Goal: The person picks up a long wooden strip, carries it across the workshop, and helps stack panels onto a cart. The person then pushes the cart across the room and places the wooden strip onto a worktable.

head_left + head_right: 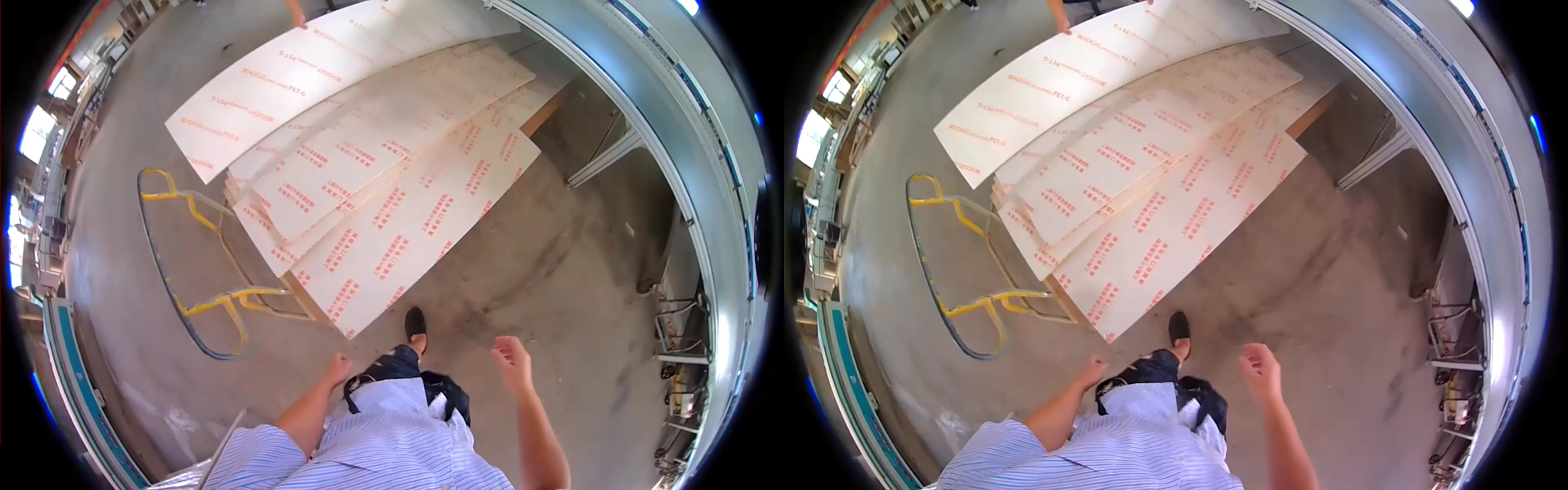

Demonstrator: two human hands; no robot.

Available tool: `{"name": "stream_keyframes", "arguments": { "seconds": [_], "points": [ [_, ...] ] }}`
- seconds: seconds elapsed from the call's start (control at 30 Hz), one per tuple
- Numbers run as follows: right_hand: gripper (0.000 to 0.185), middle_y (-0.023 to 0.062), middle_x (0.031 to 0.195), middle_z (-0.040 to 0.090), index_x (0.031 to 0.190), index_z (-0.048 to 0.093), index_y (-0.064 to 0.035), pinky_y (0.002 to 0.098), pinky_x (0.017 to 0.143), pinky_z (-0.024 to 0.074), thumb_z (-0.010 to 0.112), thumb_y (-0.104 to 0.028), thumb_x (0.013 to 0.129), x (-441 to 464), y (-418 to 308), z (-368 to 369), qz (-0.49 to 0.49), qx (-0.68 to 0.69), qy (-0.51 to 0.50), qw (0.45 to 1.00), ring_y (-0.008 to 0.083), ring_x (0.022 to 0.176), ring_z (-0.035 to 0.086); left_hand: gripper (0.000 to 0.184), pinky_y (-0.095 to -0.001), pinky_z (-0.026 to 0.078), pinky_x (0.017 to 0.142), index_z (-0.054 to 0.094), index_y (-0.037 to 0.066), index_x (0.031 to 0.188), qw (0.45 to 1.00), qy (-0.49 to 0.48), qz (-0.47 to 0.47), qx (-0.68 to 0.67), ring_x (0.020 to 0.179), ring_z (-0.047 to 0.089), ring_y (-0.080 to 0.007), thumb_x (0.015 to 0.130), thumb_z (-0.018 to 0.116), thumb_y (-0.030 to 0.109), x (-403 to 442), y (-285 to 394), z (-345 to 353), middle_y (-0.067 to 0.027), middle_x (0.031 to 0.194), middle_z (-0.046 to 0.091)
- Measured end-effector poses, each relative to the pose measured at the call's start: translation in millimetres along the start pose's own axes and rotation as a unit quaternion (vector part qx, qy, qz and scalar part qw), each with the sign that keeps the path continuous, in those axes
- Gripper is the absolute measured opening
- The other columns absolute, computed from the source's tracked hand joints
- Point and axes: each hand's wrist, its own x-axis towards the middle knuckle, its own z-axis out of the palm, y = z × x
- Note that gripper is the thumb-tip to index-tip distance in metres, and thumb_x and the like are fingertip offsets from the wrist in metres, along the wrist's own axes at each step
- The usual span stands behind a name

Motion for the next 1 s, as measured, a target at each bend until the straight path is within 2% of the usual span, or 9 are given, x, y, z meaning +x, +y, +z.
{"name": "stream_keyframes", "arguments": {
  "seconds": [0.13,0.27,0.37,0.57,0.67,0.77,0.87,0.97,1.0],
  "points": [
    [0.022,0.0044,0.083,0.062,0.104,0.057,-0.0024,0.0254,0.063,0.0483,0.061,-0.009,0.084,59,47,-5,0.112,0.155,-0.052,0.98,0.0112,0.072,0.058,0.039,-0.0406,0.045,0.083,0.053,0.0,0.105,0.998,0.01,-0.043,0.044,0.095,0.059,-0.0338,0.082,0.057,0.032,10,79,-7,-0.0226,0.099,0.062],
    [0.019,0.006,0.08,0.062,0.101,0.057,-0.0016,0.027,0.057,0.0493,0.059,-0.009,0.083,123,64,-13,0.223,0.145,-0.049,0.963,0.0142,0.065,0.06,0.042,-0.0388,0.045,0.083,0.049,0.0,0.109,0.992,0.043,0.007,-0.12,0.093,0.06,-0.0326,0.085,0.056,0.034,42,130,1,-0.0215,0.098,0.062],
    [0.018,0.0059,0.077,0.062,0.099,0.058,-0.0021,0.0266,0.054,0.0483,0.059,-0.009,0.083,182,71,-18,0.264,0.09,-0.073,0.957,0.0138,0.062,0.059,0.044,-0.0387,0.045,0.083,0.049,0.0,0.109,0.982,0.064,-0.047,-0.169,0.095,0.059,-0.0321,0.085,0.056,0.035,61,161,9,-0.022,0.101,0.061],
    [0.014,0.005,0.073,0.061,0.094,0.059,-0.0032,0.0267,0.05,0.0461,0.059,-0.009,0.081,319,87,-24,0.246,0.014,-0.155,0.957,0.0134,0.056,0.057,0.049,-0.0397,0.046,0.081,0.047,-0.001,0.114,0.946,0.118,-0.118,-0.279,0.096,0.06,-0.0306,0.086,0.055,0.039,71,190,37,-0.022,0.106,0.06],
    [0.013,0.0045,0.072,0.06,0.093,0.058,-0.0036,0.0265,0.05,0.0452,0.057,-0.009,0.082,385,75,-27,0.232,-0.004,-0.18,0.956,0.0132,0.056,0.056,0.053,-0.0403,0.046,0.082,0.045,-0.004,0.117,0.948,0.129,-0.178,-0.232,0.098,0.059,-0.0309,0.087,0.055,0.039,80,182,62,-0.0223,0.107,0.059],
    [0.012,0.0043,0.071,0.059,0.093,0.058,-0.0042,0.0265,0.05,0.0452,0.055,-0.009,0.082,433,77,-29,0.236,-0.032,-0.182,0.954,0.0134,0.056,0.056,0.056,-0.0404,0.045,0.085,0.044,-0.006,0.119,0.917,0.108,-0.256,-0.286,0.101,0.057,-0.0325,0.087,0.054,0.04,79,223,63,-0.0238,0.109,0.058],
    [0.013,0.0047,0.072,0.06,0.094,0.058,-0.0048,0.0266,0.05,0.0455,0.055,-0.009,0.082,458,78,-32,0.239,-0.06,-0.197,0.949,0.0137,0.056,0.056,0.058,-0.0411,0.044,0.088,0.043,-0.005,0.121,0.91,0.141,-0.239,-0.307,0.102,0.056,-0.0336,0.087,0.053,0.041,99,229,89,-0.0252,0.109,0.057],
    [0.013,0.0056,0.074,0.06,0.095,0.057,-0.0048,0.027,0.051,0.0467,0.055,-0.009,0.083,460,81,-36,0.206,-0.102,-0.204,0.952,0.0144,0.056,0.056,0.059,-0.0419,0.042,0.091,0.043,-0.006,0.122,0.938,0.091,-0.204,-0.267,0.106,0.054,-0.0351,0.087,0.053,0.041,111,230,104,-0.027,0.113,0.054],
    [0.013,0.0059,0.074,0.06,0.095,0.057,-0.0047,0.028,0.051,0.0474,0.055,-0.01,0.083,456,81,-34,0.216,-0.122,-0.206,0.946,0.015,0.057,0.057,0.06,-0.0421,0.041,0.092,0.043,-0.006,0.122,0.932,0.091,-0.211,-0.281,0.108,0.053,-0.0351,0.087,0.052,0.042,116,228,107,-0.0271,0.115,0.053]
  ]
}}
